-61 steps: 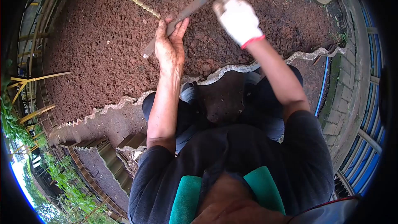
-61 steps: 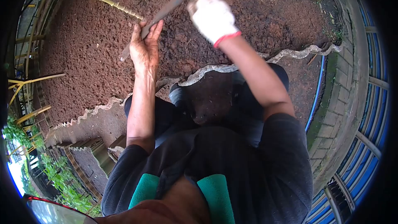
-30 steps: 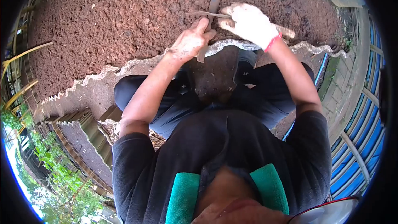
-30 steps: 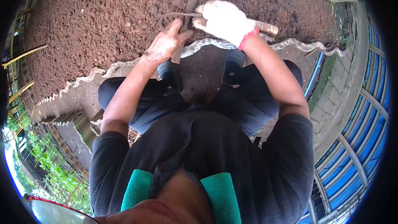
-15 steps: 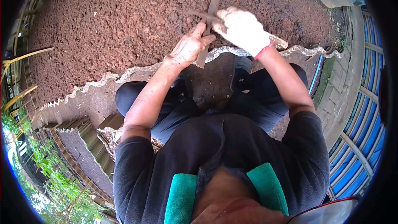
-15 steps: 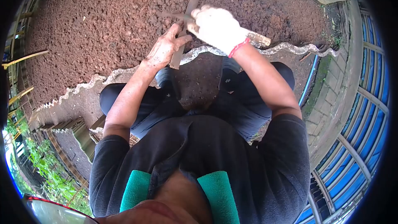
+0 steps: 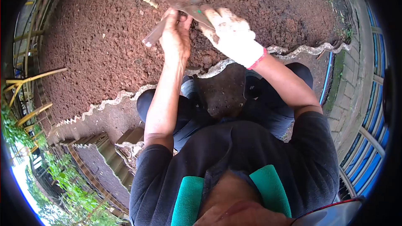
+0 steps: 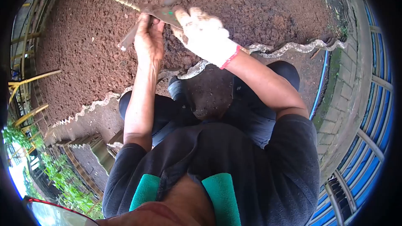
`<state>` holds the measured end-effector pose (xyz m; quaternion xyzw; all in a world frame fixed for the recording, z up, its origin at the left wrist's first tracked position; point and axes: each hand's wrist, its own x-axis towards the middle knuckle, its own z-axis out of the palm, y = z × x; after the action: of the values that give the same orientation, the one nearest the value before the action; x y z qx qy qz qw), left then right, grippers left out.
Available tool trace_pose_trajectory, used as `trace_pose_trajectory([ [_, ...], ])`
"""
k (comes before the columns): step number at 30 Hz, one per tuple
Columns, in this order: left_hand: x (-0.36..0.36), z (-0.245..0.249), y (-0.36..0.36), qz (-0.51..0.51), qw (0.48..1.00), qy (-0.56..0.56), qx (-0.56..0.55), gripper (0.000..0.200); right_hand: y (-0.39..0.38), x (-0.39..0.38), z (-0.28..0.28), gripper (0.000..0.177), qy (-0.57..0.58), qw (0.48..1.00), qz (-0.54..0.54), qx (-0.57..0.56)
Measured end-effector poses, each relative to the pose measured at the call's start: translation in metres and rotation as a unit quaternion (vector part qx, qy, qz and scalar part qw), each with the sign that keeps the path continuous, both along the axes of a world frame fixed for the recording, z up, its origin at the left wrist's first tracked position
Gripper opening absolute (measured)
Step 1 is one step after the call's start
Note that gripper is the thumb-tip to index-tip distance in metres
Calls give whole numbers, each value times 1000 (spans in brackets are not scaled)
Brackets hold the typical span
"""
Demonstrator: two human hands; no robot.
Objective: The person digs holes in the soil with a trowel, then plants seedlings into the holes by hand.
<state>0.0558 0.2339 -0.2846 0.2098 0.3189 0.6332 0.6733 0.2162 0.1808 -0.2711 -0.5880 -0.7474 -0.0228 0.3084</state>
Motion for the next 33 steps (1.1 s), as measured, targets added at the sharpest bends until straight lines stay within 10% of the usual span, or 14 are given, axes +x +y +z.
trace_pose_trajectory([
  [8, -1, 4, -1, -8, 999, -38, 14, 16, 28, 26, 7, 36, -53, 992, -93, -60],
  [11, -2, 1, 5, 6, 1000, -17, 4, 17, 47, 48, -8, 30, 37, 986, -117, 109],
  [14, 7, -5, 2, -14, 998, 18, 61, 20, 24, 17, 19, 34, -18, 999, -26, -10],
  [16, 19, 22, -13, 8, 969, 238, 63, 24, 18, 14, 4, 35, 0, 998, 0, 68],
  [18, 12, 24, -25, -11, 937, 330, 111, 28, 30, 38, 17, 35, 26, 996, -27, -82],
  [20, 3, 29, -29, -49, 799, 554, 231, 25, 41, 69, 26, 34, -7, 987, -70, -143],
  [27, 15, 28, -19, -87, 897, 411, 136, 27, -2, 188, 72, 54, 102, 928, -258, -249],
  [33, 17, 7, -7, -101, 932, 327, 119, 33, -125, 276, 35, 35, 337, 850, -404, -17],
])
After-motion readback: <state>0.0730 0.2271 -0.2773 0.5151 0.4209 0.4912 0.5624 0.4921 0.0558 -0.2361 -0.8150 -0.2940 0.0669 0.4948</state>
